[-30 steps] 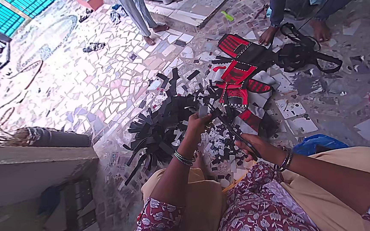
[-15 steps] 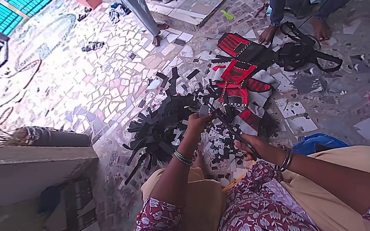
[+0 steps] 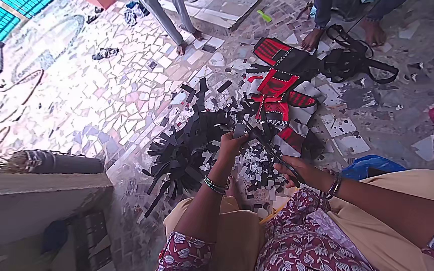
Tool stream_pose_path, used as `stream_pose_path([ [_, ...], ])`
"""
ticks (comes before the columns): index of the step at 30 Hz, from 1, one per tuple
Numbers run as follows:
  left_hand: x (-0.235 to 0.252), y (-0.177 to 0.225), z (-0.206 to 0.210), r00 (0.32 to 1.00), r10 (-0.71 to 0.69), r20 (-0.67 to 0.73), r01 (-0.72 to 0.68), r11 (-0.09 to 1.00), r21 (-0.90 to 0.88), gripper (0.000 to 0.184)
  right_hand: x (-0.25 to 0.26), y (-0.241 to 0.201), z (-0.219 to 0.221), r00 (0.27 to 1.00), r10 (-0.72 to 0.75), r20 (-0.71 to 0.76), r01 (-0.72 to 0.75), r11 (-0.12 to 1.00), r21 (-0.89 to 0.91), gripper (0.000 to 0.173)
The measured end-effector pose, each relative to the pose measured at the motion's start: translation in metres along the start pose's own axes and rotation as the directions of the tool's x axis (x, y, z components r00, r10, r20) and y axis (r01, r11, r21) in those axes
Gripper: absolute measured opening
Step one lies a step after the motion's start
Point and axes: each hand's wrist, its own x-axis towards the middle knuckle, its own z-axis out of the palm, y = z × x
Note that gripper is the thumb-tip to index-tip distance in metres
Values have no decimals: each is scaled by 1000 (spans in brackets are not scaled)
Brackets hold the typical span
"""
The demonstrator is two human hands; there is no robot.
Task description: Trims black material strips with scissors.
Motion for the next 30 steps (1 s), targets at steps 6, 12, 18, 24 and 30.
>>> stream_pose_path([
  [6, 0, 0, -1, 1000, 3, 5, -3, 1000, -2, 11, 0, -1, 1, 1000, 7, -2, -7, 1000, 12, 42],
  [12, -1, 1, -1, 1000, -2, 12, 2, 1000, 1, 11, -1, -2, 2, 1000, 13, -3, -13, 1000, 27, 39],
  [18, 0, 1, 0, 1000, -6, 8, 6, 1000, 0, 11, -2, 0, 5, 1000, -17, -15, 17, 1000, 24, 40],
  [24, -2, 1, 1, 1000, -7, 22, 6, 1000, 19, 10, -1, 3, 4, 1000, 0, -7, 0, 999, -52, 44],
  [30, 1, -4, 4, 999, 17, 47, -18, 1000, 18, 10, 0, 3, 2, 1000, 2, -5, -2, 998, -65, 48],
])
